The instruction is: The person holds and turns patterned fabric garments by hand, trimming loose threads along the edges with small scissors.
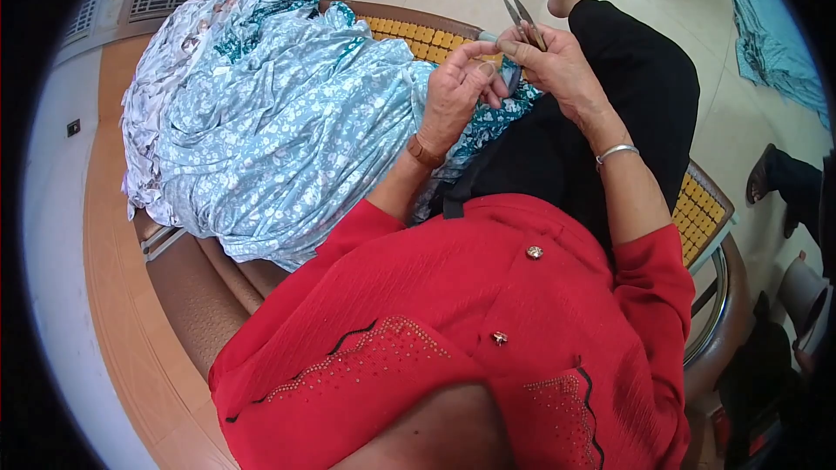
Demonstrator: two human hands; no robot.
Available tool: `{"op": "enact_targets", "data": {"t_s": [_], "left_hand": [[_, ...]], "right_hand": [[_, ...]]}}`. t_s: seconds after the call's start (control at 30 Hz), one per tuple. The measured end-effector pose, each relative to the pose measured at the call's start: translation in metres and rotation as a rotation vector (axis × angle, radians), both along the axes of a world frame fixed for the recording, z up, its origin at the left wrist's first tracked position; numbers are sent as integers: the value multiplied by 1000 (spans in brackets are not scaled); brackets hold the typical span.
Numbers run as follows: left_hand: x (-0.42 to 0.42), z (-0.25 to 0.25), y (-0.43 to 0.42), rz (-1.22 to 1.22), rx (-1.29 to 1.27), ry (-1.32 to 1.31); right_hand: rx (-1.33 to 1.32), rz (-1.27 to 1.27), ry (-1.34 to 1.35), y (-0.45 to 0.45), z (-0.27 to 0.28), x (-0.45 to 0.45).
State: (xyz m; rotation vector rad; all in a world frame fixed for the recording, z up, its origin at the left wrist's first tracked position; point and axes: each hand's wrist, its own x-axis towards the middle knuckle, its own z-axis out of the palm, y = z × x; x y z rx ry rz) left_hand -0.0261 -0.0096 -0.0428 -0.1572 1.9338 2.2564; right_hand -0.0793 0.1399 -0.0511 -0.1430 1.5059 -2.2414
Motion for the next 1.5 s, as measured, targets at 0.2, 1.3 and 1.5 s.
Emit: {"op": "enact_targets", "data": {"t_s": [0.2,1.3,1.5], "left_hand": [[-13,-7,-11,-99,-115,-36],[0,1,-10,69,-728,256],[-1,2,-9,139,-743,273]], "right_hand": [[112,-86,202,-1,-5,-1],[190,-239,431,-3,0,0],[408,-138,678,-5,3,7]]}}
